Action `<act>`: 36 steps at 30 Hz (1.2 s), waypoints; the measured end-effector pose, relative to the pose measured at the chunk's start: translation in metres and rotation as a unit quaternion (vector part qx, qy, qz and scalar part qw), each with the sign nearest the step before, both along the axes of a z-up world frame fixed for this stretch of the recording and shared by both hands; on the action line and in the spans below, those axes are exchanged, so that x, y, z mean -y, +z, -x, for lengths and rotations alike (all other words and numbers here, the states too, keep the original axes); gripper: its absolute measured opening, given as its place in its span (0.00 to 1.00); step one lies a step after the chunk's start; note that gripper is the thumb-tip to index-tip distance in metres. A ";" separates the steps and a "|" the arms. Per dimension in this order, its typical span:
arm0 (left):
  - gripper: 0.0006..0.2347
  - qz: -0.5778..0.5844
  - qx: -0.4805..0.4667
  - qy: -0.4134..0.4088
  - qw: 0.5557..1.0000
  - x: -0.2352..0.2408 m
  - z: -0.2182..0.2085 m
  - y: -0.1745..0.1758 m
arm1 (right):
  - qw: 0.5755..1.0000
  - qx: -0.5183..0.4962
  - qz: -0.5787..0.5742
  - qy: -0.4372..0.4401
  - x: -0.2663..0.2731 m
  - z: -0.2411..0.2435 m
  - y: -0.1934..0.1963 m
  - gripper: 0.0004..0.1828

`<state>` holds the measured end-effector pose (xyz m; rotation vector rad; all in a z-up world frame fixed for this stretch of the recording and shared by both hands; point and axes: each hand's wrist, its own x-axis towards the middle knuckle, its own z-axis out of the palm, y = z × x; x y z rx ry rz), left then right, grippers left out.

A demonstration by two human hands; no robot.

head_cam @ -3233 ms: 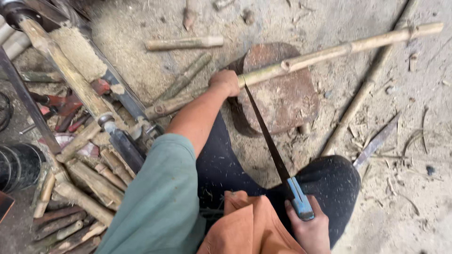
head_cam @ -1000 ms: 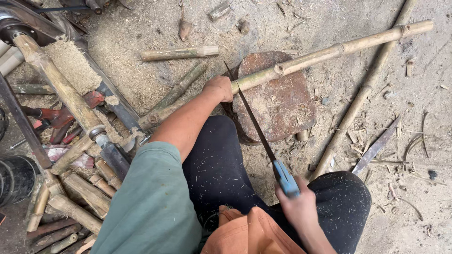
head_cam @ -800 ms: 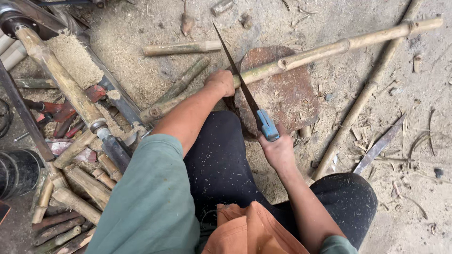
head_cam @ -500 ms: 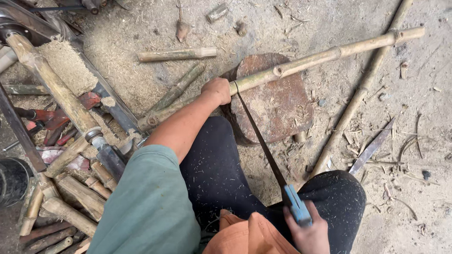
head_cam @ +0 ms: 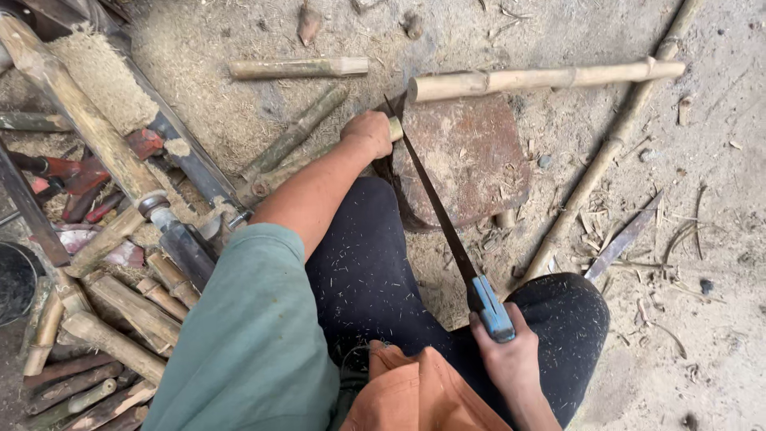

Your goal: The person sits on the ground and uses a hand saw to cut a long bamboo pole into shorter segments. They repeatedly position the pole on a wooden block, saw through it, and set the cut pieces aside.

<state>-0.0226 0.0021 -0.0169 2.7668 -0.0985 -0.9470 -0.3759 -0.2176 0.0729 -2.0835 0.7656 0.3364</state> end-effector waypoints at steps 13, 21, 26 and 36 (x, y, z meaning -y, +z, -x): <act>0.18 -0.054 0.041 -0.017 0.998 -0.012 -0.004 -0.011 | 0.979 0.191 -0.023 0.063 0.041 -0.123 0.042 0.29; 0.22 -0.098 0.048 0.019 0.994 -0.019 -0.002 0.087 | 0.879 0.277 -0.332 -0.203 0.090 -0.153 -0.038 0.10; 0.33 -0.003 0.104 0.060 0.993 0.029 -0.023 0.226 | 0.809 0.242 -0.474 -0.250 0.096 -0.172 -0.079 0.09; 0.43 0.038 0.181 -0.063 0.981 0.031 -0.081 0.154 | 0.778 0.219 -0.535 -0.246 0.085 -0.176 -0.074 0.07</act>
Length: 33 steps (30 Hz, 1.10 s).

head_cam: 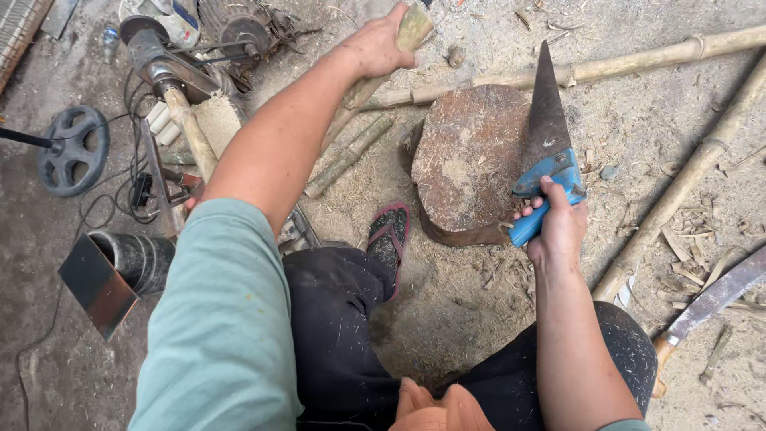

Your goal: The person sits on the ground and uses a hand saw to cut a long bamboo pole into shorter segments. They repeatedly position the pole on a wooden block, saw through it, and set the cut pieces aside.

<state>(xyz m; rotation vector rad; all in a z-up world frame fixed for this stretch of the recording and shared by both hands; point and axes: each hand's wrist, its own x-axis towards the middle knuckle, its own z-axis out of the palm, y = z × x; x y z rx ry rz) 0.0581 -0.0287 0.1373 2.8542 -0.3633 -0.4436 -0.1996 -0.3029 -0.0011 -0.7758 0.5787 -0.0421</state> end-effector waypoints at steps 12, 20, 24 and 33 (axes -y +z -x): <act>0.42 -0.032 -0.041 -0.089 0.995 0.108 -0.157 -0.158 | 0.989 -0.122 0.068 -0.058 0.006 -0.001 0.002 0.09; 0.48 0.005 -0.127 -0.084 0.988 0.129 -0.154 -0.171 | 0.977 -0.124 0.079 -0.153 -0.014 -0.002 0.010 0.09; 0.55 -0.071 -0.180 -0.074 0.978 0.094 -0.137 -0.202 | 0.973 -0.135 0.080 -0.171 -0.011 0.003 0.008 0.10; 0.46 -0.258 -0.148 -0.113 0.948 0.062 -0.124 -0.270 | 0.963 -0.155 0.106 -0.195 0.001 0.010 -0.001 0.12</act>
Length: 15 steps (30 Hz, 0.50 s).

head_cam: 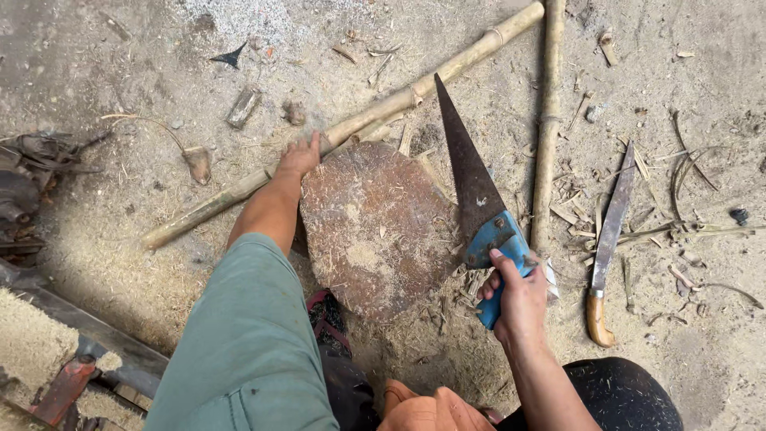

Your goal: The person sits on the ground and uses a hand saw to cut a long bamboo pole into shorter segments. They repeatedly position the pole on a wooden block, saw through it, and set the cut pieces aside.

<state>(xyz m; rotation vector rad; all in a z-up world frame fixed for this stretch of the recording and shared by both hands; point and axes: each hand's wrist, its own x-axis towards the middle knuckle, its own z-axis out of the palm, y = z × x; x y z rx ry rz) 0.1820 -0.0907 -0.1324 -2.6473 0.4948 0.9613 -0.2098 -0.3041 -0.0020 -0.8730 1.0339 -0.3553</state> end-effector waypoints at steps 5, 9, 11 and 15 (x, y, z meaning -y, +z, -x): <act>0.51 -0.018 0.058 -0.126 0.990 0.010 -0.007 0.072 | 0.999 0.008 0.029 0.014 0.006 -0.002 0.011 0.13; 0.53 -0.001 0.116 -0.169 0.979 -0.019 -0.011 0.143 | 0.989 -0.004 0.138 0.043 0.009 0.000 0.020 0.16; 0.53 0.007 0.114 -0.144 0.983 -0.052 0.002 0.171 | 0.977 -0.012 0.201 0.069 0.013 0.001 0.024 0.19; 0.57 0.038 0.082 -0.109 0.990 -0.129 0.073 0.187 | 0.957 0.028 0.257 0.133 0.008 0.011 0.027 0.22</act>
